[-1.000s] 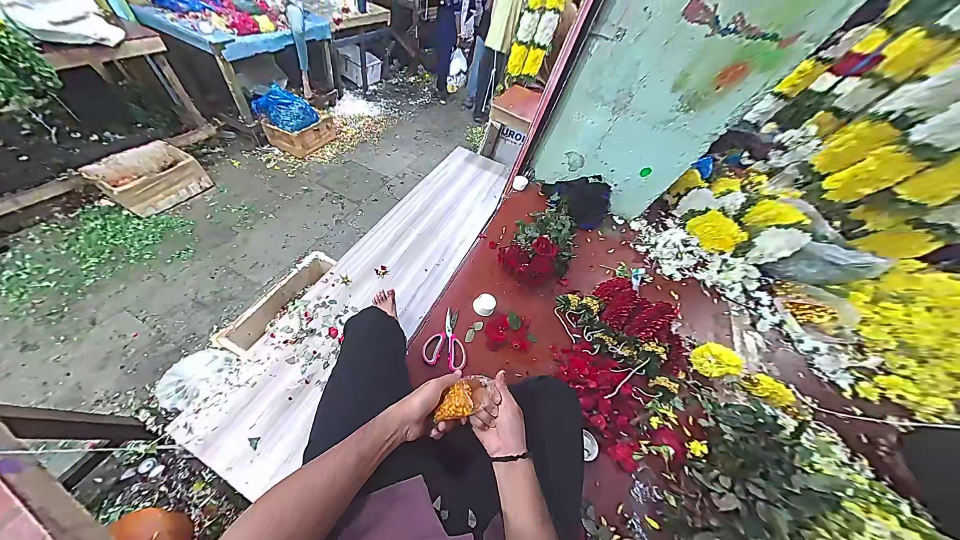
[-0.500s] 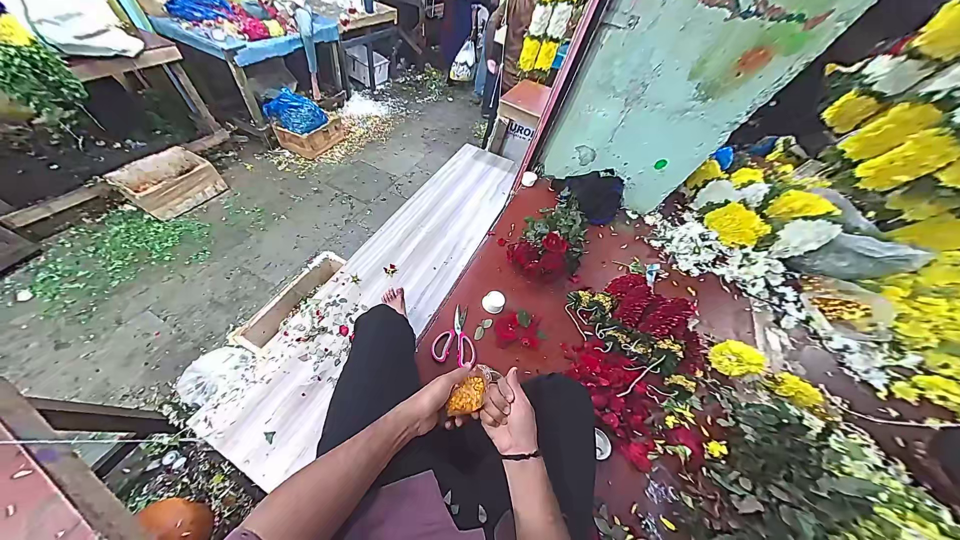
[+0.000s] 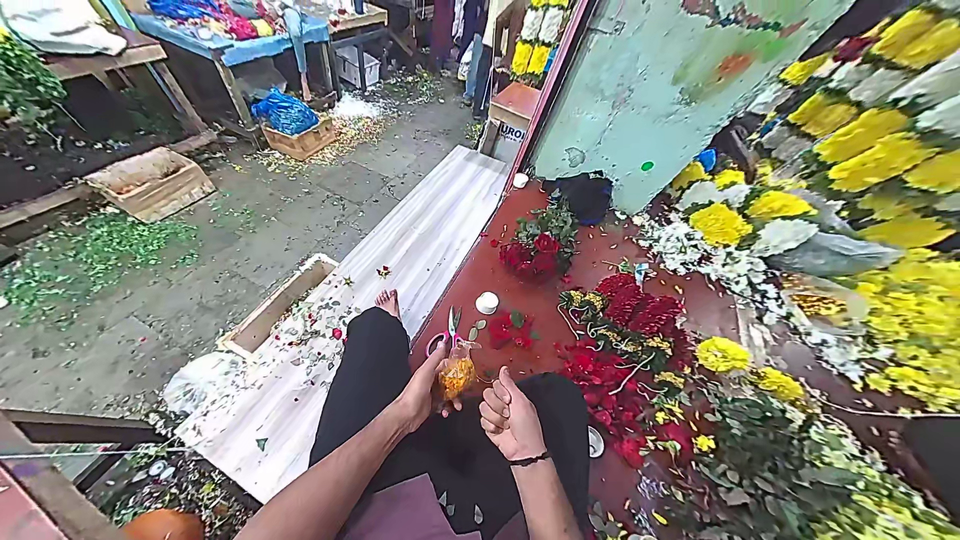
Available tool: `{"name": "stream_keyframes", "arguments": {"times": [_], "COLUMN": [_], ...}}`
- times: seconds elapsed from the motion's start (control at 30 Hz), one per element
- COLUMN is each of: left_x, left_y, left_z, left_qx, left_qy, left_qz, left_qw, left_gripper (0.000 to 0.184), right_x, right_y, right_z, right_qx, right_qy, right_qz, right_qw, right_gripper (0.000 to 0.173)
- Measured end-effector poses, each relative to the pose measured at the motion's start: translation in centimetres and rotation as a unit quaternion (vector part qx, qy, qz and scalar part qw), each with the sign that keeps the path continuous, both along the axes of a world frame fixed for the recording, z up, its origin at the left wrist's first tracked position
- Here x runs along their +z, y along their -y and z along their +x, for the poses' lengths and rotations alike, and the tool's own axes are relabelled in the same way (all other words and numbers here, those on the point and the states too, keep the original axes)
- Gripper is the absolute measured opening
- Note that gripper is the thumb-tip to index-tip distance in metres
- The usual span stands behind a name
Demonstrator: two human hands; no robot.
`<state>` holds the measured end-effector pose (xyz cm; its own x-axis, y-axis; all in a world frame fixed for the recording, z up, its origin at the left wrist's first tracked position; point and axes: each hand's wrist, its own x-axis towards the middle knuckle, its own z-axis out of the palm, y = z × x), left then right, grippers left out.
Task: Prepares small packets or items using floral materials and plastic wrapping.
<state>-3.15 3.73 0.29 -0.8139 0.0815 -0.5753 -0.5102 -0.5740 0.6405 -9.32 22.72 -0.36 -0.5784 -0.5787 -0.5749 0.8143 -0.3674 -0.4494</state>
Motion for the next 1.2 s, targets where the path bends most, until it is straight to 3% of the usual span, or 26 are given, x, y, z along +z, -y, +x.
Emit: {"name": "stream_keyframes", "arguments": {"times": [0.2,0.37,0.7,1.07,1.2], "left_x": [-0.7,-0.5,-0.4,-0.3,-0.3], "left_y": [0.0,-0.4,-0.6,-0.4,-0.7], "left_z": [0.7,0.6,0.5,0.5,0.3], "left_qx": [-0.019,-0.001,-0.001,-0.023,-0.030], "left_qy": [-0.111,-0.089,-0.081,-0.086,-0.086], "left_qz": [-0.042,-0.146,-0.166,-0.174,-0.182], "left_qw": [0.993,0.985,0.983,0.981,0.979], "left_gripper": [0.073,0.065,0.049,0.049,0.048], "right_x": [0.9,-1.0,-3.2,-3.1,-0.9], "right_y": [-0.1,-0.7,-1.5,-1.1,-3.3], "right_z": [-1.5,0.2,0.7,1.0,-0.9], "right_qx": [0.010,-0.015,-0.030,-0.019,-0.097], "right_qy": [-0.020,-0.004,-0.001,0.002,-0.056], "right_qz": [0.003,-0.006,0.055,0.067,0.021], "right_qw": [1.000,1.000,0.998,0.998,0.993], "right_gripper": [0.061,0.061,0.060,0.059,0.059]}}
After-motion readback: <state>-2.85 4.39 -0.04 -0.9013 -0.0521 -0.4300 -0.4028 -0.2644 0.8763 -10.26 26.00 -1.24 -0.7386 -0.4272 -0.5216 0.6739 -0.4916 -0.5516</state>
